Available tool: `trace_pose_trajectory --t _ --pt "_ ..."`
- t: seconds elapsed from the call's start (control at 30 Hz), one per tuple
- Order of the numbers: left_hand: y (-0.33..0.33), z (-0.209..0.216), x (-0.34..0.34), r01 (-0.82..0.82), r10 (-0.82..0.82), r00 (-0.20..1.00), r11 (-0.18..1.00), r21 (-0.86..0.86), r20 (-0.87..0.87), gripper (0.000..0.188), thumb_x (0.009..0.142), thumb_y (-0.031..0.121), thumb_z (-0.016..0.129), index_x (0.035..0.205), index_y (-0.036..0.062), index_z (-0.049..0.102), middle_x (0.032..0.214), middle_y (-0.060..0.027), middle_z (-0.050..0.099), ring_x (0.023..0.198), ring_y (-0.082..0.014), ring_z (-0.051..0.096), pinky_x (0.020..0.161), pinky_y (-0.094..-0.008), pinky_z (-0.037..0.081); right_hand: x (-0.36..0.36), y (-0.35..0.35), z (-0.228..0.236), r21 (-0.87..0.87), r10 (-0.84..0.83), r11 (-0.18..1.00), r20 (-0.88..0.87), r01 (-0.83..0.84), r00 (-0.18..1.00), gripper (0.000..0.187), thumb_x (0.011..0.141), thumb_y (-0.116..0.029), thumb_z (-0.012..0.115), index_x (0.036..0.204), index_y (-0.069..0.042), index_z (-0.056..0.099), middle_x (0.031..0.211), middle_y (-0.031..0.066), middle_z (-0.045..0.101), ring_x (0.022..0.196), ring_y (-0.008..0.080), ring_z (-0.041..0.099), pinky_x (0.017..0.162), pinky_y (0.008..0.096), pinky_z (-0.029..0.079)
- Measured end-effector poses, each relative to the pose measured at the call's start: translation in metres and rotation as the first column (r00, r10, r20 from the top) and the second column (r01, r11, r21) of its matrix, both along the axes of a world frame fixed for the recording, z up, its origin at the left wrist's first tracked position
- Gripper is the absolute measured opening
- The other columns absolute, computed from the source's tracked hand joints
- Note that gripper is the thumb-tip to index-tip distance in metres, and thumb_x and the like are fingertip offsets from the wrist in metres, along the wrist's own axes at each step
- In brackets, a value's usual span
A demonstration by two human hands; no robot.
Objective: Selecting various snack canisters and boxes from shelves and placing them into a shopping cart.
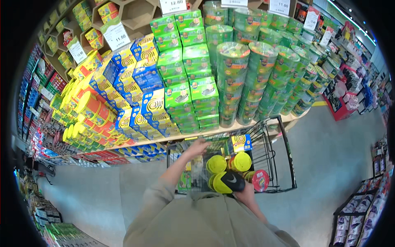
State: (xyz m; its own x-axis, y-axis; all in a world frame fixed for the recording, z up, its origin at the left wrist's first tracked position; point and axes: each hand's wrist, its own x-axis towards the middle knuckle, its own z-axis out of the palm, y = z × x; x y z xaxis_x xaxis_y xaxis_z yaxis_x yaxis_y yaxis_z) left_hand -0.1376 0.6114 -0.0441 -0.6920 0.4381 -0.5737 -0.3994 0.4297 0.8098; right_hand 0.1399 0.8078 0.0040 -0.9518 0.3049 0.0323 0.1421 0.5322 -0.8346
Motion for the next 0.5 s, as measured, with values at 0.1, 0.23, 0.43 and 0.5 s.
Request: trace_pose_trajectory --t 0.1,0.23,0.43,0.5 --pt "0.046 0.104 -0.030 -0.066 0.084 0.989 0.986 0.153 -0.119 0.074 0.087 0.048 0.063 0.137 0.0034 0.031 0.116 -0.0132 0.052 0.101 -0.0239 0.058 0.086 -0.0394 0.050 -0.001 -0.001 0.003 -0.037 0.035 0.999 -0.004 -0.036 0.999 0.036 0.068 -0.009 0.072 0.102 -0.001 0.065 0.092 0.0200 0.068 0.091 0.0360 0.067 0.075 0.0380 0.054" --pt "0.097 0.222 -0.051 -0.129 0.182 0.979 0.906 0.404 -0.094 0.103 0.078 0.062 0.064 0.146 0.0019 0.015 0.148 -0.0232 0.023 0.123 -0.0411 0.042 0.092 -0.0528 0.044 0.003 0.005 -0.009 -0.065 0.024 0.998 -0.011 -0.025 1.000 0.038 0.068 -0.011 0.074 0.104 -0.001 0.065 0.094 0.0195 0.069 0.093 0.0338 0.067 0.076 0.0376 0.054" --pt "0.142 0.271 -0.102 -0.198 0.235 0.972 0.854 0.481 -0.017 0.107 0.072 0.068 0.065 0.149 0.0138 0.015 0.155 -0.0185 0.000 0.126 -0.0562 0.029 0.092 -0.0610 0.042 0.005 0.010 -0.004 -0.044 -0.046 0.998 -0.056 0.043 0.997 0.037 0.064 -0.014 0.075 0.098 -0.002 0.065 0.086 0.0217 0.067 0.086 0.0386 0.066 0.073 0.0415 0.054" --pt "0.156 0.261 -0.122 -0.251 0.286 0.958 0.842 0.478 0.001 0.105 0.072 0.068 0.064 0.150 0.0162 0.016 0.157 -0.0183 -0.003 0.128 -0.0591 0.025 0.092 -0.0645 0.041 0.006 0.011 0.002 -0.076 -0.077 0.994 -0.012 0.075 0.997 0.037 0.064 -0.014 0.075 0.098 -0.002 0.065 0.086 0.0219 0.067 0.086 0.0379 0.066 0.073 0.0408 0.054"
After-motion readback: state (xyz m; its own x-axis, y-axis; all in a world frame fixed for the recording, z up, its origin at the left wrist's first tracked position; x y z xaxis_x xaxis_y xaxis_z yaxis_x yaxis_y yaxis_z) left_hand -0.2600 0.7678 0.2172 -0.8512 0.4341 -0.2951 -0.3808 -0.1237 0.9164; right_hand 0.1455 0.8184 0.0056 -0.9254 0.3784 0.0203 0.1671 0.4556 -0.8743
